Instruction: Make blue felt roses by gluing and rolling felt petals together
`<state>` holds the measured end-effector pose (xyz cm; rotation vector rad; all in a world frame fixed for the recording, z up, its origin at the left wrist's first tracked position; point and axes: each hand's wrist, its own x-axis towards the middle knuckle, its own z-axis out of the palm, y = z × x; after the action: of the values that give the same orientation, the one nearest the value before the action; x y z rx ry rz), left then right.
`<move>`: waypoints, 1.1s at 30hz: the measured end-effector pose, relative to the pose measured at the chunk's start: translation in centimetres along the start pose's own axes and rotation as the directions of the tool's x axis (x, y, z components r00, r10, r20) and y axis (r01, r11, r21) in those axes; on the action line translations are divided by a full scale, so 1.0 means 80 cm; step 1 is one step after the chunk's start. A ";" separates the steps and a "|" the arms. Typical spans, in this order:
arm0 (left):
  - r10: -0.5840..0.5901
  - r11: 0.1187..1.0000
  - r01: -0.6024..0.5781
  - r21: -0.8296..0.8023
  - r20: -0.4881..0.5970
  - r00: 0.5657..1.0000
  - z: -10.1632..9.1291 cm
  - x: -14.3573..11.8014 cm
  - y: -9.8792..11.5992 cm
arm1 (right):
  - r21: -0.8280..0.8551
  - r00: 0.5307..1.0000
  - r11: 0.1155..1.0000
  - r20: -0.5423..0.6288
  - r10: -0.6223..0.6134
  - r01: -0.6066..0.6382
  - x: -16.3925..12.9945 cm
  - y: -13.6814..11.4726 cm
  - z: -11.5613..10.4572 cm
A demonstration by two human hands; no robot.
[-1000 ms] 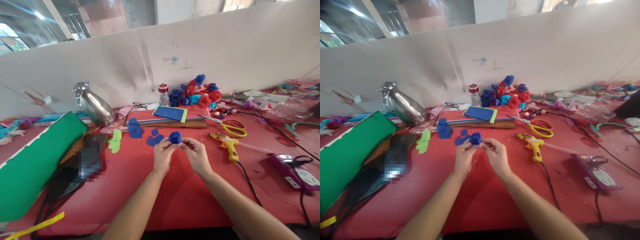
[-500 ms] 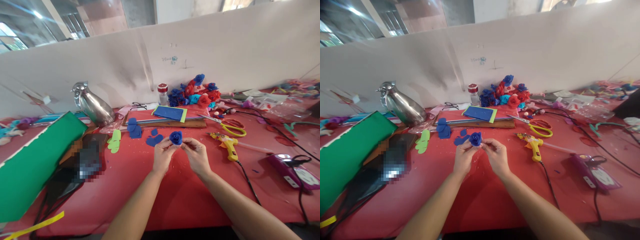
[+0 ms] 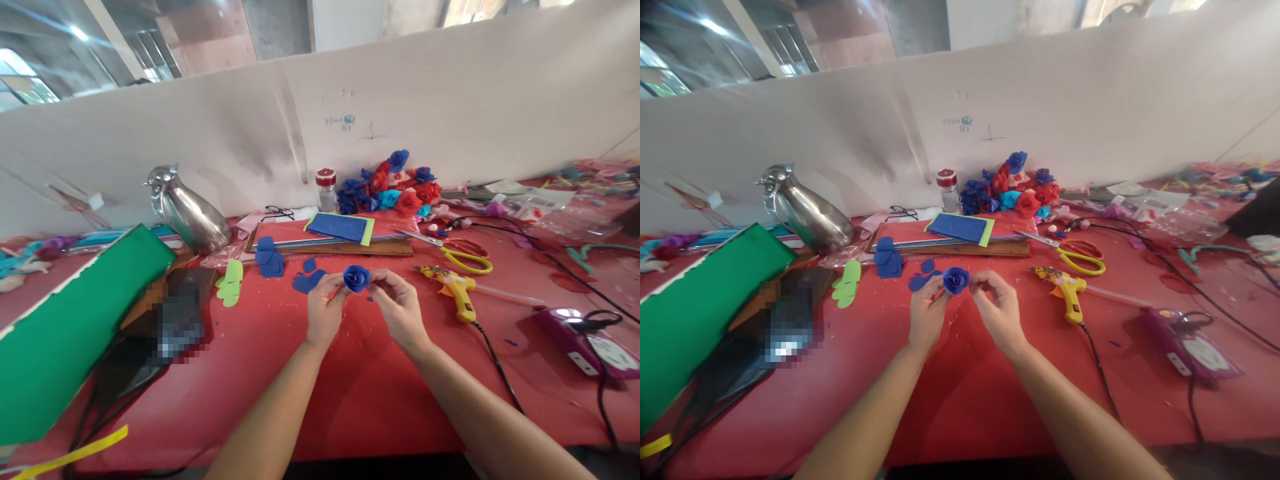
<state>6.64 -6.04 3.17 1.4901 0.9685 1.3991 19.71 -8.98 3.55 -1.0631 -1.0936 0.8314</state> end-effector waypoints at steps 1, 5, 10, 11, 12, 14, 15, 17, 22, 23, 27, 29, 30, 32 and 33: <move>0.012 1.000 -0.012 0.011 -0.004 1.000 0.000 0.000 0.000 | 0.036 1.000 0.999 -0.017 0.012 -0.012 0.001 -0.002 -0.003; 0.039 0.998 -0.038 0.050 -0.020 0.999 -0.001 0.002 0.000 | 0.077 0.999 0.996 -0.012 0.051 -0.050 0.006 -0.012 -0.011; 0.064 0.993 -0.065 0.095 0.017 0.998 -0.002 0.001 0.000 | -0.024 0.994 0.998 0.086 0.061 -0.060 0.009 -0.017 -0.012; 0.069 0.993 -0.071 0.098 0.019 0.997 -0.002 0.001 0.000 | -0.030 0.994 0.998 0.093 0.057 -0.055 0.009 -0.017 -0.011; 0.074 0.992 -0.076 0.099 0.020 0.997 -0.002 0.001 0.000 | -0.031 0.994 0.998 0.093 0.052 -0.050 0.009 -0.016 -0.011; 0.080 0.992 -0.082 0.096 0.023 0.997 -0.002 0.000 0.000 | -0.029 0.996 0.999 0.080 0.046 -0.044 0.009 -0.016 -0.011; 0.079 0.992 -0.080 0.092 0.023 0.997 -0.002 0.000 0.000 | -0.031 0.996 0.999 0.072 0.044 -0.041 0.009 -0.015 -0.011; 0.069 0.994 -0.070 0.084 0.021 0.997 -0.001 0.000 0.001 | -0.039 0.998 0.999 0.059 0.038 -0.036 0.009 -0.015 -0.011; 0.077 0.993 -0.077 0.089 0.000 0.997 -0.002 0.000 0.000 | -0.048 0.999 0.999 0.040 0.018 -0.016 0.008 -0.015 -0.011; 0.094 0.991 -0.092 0.100 -0.008 0.996 -0.003 0.001 -0.001 | -0.044 0.999 0.999 0.030 0.011 -0.010 0.007 -0.015 -0.012; 0.168 0.974 -0.159 0.162 -0.040 0.985 -0.005 0.001 -0.003 | -0.022 0.999 1.000 -0.032 -0.007 0.006 0.006 -0.015 -0.013; 0.185 0.966 -0.171 0.193 -0.054 0.981 -0.006 0.001 -0.003 | -0.030 0.999 0.999 -0.041 -0.012 0.011 0.005 -0.016 -0.014; 0.188 0.963 -0.171 0.206 -0.064 0.980 -0.006 0.001 -0.003 | -0.045 0.999 0.999 -0.034 -0.013 0.011 0.005 -0.016 -0.014; 0.188 0.960 -0.166 0.226 -0.081 0.979 -0.006 0.001 -0.004 | -0.095 1.000 0.995 -0.010 -0.010 0.009 0.005 -0.018 -0.013; 0.188 0.959 -0.164 0.229 -0.086 0.978 -0.006 0.001 -0.004 | -0.126 1.000 0.992 0.002 -0.007 0.007 0.005 -0.019 -0.012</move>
<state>6.20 -5.81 2.90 1.7151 1.1105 1.5515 20.77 -9.32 4.98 -1.1627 -1.1625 0.7653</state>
